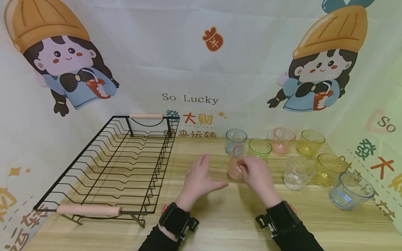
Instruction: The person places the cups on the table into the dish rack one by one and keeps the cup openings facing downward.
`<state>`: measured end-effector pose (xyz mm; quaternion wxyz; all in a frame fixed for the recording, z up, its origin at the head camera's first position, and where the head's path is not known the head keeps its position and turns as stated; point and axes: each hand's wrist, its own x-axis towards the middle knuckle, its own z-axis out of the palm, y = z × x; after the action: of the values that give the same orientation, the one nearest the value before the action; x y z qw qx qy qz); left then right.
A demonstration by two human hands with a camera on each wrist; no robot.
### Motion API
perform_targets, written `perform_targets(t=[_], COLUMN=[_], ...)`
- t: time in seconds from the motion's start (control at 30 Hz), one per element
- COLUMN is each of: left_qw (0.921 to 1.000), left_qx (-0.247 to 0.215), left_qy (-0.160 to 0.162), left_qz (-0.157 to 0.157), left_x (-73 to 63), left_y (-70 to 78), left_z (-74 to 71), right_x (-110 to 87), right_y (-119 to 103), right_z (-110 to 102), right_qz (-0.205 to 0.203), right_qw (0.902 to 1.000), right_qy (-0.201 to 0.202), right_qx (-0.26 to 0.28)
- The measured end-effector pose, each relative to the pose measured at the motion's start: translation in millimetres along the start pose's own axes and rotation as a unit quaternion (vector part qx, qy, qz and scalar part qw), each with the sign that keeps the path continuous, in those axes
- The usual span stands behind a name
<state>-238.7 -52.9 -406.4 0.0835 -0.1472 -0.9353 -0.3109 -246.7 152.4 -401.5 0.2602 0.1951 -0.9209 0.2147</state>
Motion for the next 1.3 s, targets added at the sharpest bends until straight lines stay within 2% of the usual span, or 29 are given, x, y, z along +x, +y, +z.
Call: perform_targets(t=[0.23,0.5,0.77,1.03,1.3], left_qw=[0.9998,0.9921,0.9841,0.9699,0.9429], left_qx=[-0.020,-0.123,-0.173,-0.240,-0.331], left_qy=[-0.005,-0.018,-0.004,0.015,0.032], left_qz=[-0.003,-0.018,-0.040,-0.040,-0.021], left_x=[0.8,2.6,4.6,4.1,8.8], left_y=[2.3,6.4,11.4,15.2,16.0], left_z=[-2.8,-6.9,-10.1,-13.6,-12.6], right_x=[-4.5,-6.9,-6.0,-6.4,-6.7], right_y=[-4,-8,-14,-18,-22], right_z=[-12,-24,-33,-34,-35], right_qz=[0.021,0.026,0.007,-0.010,0.001], right_qw=[0.9987,0.9957,0.9890,0.9797,0.9698], right_qy=[0.020,0.052,0.103,0.150,0.171], right_qx=[0.041,0.072,0.106,0.133,0.174])
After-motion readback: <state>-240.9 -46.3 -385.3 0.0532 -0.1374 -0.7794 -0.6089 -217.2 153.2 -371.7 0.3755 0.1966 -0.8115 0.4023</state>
